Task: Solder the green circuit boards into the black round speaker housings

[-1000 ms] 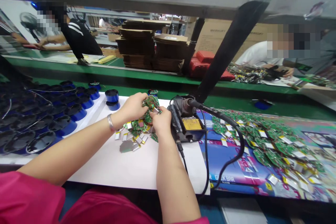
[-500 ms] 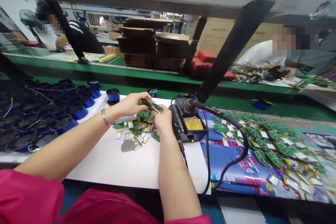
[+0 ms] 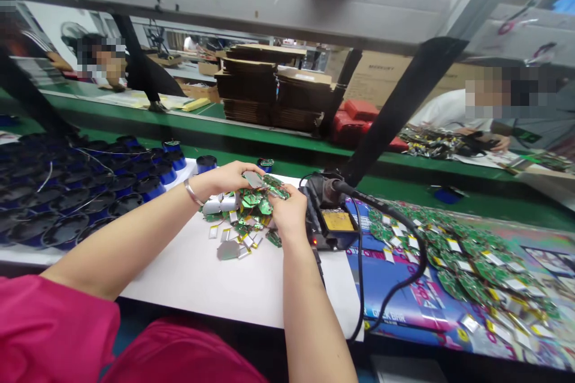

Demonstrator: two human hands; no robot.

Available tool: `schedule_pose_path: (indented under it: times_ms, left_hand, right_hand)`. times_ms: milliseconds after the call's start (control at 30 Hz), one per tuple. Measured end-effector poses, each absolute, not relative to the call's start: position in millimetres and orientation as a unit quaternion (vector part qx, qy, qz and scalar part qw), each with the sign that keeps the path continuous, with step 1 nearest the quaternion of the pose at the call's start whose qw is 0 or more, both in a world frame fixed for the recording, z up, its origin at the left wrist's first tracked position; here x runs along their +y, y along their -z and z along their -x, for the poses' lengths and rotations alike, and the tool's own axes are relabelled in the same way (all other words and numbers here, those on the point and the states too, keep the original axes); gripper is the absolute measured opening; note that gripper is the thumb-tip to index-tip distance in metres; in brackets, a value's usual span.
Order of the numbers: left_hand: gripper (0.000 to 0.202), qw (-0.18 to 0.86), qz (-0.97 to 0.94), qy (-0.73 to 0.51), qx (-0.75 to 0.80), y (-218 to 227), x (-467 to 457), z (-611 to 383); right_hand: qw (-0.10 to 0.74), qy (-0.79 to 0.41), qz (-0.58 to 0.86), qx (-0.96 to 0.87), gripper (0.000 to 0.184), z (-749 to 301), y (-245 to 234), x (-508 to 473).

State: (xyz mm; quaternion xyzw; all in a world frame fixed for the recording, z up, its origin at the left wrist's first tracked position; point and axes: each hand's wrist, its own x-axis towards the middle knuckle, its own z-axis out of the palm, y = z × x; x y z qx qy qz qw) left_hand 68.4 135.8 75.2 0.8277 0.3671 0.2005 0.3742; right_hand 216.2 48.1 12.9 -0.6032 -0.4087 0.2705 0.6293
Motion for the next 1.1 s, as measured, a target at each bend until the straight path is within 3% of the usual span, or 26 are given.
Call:
schedule_pose_path:
  times_ms: [300, 433, 600, 700, 1000, 1100]
  left_hand:
    - [0.036, 0.246, -0.830, -0.243, 0.437, -62, 97, -101]
    - [0.032, 0.242, -0.844, -0.217, 0.426, -57, 91, -108]
    - [0.072, 0.259, -0.859, -0.171, 0.407, -74, 111, -92]
    - [0.077, 0.255, -0.862, -0.134, 0.417, -88, 125, -67]
    - [0.055, 0.201, -0.824, -0.004, 0.530, -55, 121, -18]
    - [0.027, 0.187, -0.832, -0.029, 0.521, -53, 117, -11]
  right_hand:
    - [0.484, -0.091, 0.759, -0.426, 0.028, -219, -21, 41]
    - [0.423, -0.048, 0.787, -0.447, 0.031, -224, -23, 38]
    - [0.357, -0.020, 0.794, -0.492, 0.048, -228, -21, 38]
    - [0.309, -0.017, 0.791, -0.527, 0.051, -220, -23, 34]
    - [0.194, -0.029, 0.729, -0.656, 0.063, -184, -27, 26]
    - [0.185, -0.046, 0.722, -0.665, 0.053, -189, -23, 29]
